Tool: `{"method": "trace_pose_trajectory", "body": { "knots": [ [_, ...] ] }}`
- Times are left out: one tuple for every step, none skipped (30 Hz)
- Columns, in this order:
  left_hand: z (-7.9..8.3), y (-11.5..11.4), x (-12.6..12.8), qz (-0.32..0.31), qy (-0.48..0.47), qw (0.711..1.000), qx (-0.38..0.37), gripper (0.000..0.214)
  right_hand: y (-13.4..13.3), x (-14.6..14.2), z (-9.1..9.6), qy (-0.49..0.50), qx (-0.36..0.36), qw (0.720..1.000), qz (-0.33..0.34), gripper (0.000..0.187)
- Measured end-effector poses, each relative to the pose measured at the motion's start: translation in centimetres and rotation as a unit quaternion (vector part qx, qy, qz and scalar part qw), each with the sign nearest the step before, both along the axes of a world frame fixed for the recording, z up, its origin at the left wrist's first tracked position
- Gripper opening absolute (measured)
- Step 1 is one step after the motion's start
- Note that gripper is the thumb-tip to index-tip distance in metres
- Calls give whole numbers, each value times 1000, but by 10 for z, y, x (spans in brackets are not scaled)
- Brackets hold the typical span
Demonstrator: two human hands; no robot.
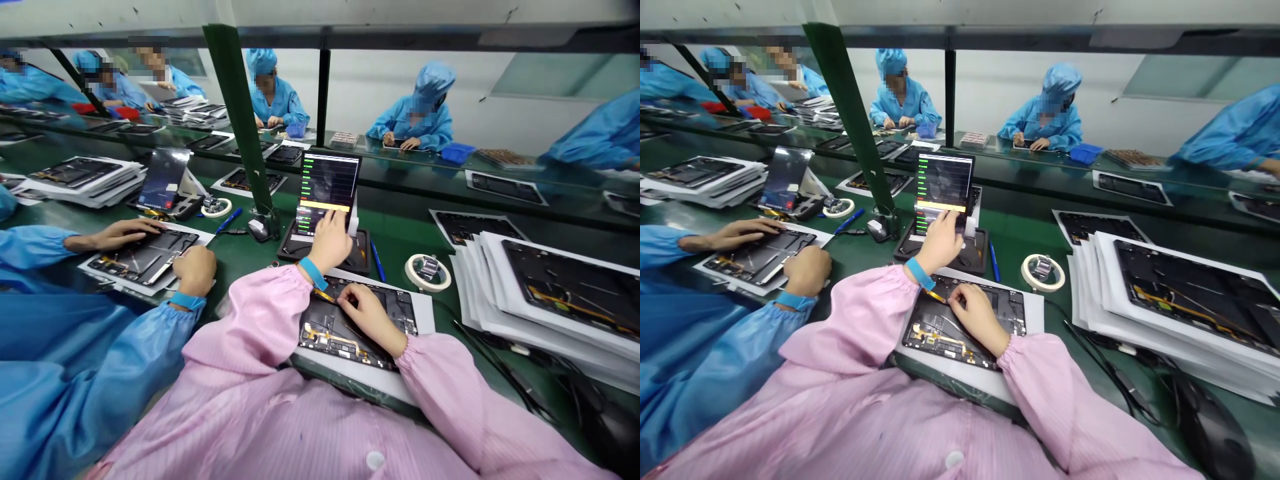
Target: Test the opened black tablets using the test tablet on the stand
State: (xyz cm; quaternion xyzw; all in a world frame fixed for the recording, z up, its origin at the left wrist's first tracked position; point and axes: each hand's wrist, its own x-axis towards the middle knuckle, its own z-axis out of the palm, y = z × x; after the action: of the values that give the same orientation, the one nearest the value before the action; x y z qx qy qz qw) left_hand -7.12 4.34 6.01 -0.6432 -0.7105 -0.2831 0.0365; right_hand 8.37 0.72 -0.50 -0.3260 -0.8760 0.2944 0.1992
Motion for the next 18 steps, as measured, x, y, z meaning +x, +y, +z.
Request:
{"method": "trace_pose_trajectory", "body": {
  "knots": [
    [3, -8, 13, -19, -9, 1000, -20, 44, -3, 2, 6, -19, 15, 1000, 14, 2],
    [4, -16, 26, -49, -18, 997, -51, 38, -8, 6, 15, -47, 35, 998, 35, 6],
    [3, -23, 39, -84, -27, 992, -85, 33, -13, 13, 26, -85, 60, 993, 58, 11],
    [0, -29, 51, -117, -32, 986, -116, 29, -18, 23, 39, -130, 86, 985, 76, 14],
    [-5, -33, 60, -144, -32, 979, -139, 26, -22, 36, 53, -176, 109, 974, 86, 13],
    [-12, -36, 67, -163, -26, 975, -151, 24, -25, 51, 67, -220, 128, 964, 82, 10],
    [-19, -37, 72, -174, -16, 973, -153, 22, -26, 67, 79, -256, 140, 955, 63, 6],
    [-26, -37, 74, -181, -1, 972, -151, 20, -25, 84, 87, -282, 148, 947, 34, 7],
    [-33, -35, 75, -185, 13, 971, -149, 18, -23, 101, 91, -303, 150, 941, 5, 9],
    [-39, -34, 76, -189, 26, 970, -148, 18, -21, 118, 91, -319, 145, 936, -16, 9],
    [-44, -32, 75, -193, 36, 969, -149, 18, -19, 135, 86, -328, 135, 934, -28, 7],
    [-47, -30, 75, -195, 45, 968, -150, 18, -19, 150, 78, -329, 120, 936, -31, 9],
    [-50, -28, 75, -196, 55, 968, -150, 18, -20, 163, 68, -321, 103, 941, -30, 13],
    [-51, -27, 75, -194, 65, 967, -148, 19, -22, 175, 58, -306, 85, 948, -32, 18],
    [-53, -26, 75, -192, 78, 967, -145, 20, -24, 185, 49, -285, 68, 955, -40, 22],
    [-54, -26, 76, -191, 92, 967, -143, 21, -27, 193, 42, -263, 52, 962, -53, 23],
    [-55, -25, 77, -193, 107, 965, -142, 21, -29, 199, 37, -242, 37, 967, -68, 22],
    [-57, -24, 78, -197, 121, 962, -143, 22, -30, 203, 34, -220, 29, 971, -85, 18]
  ]
}}
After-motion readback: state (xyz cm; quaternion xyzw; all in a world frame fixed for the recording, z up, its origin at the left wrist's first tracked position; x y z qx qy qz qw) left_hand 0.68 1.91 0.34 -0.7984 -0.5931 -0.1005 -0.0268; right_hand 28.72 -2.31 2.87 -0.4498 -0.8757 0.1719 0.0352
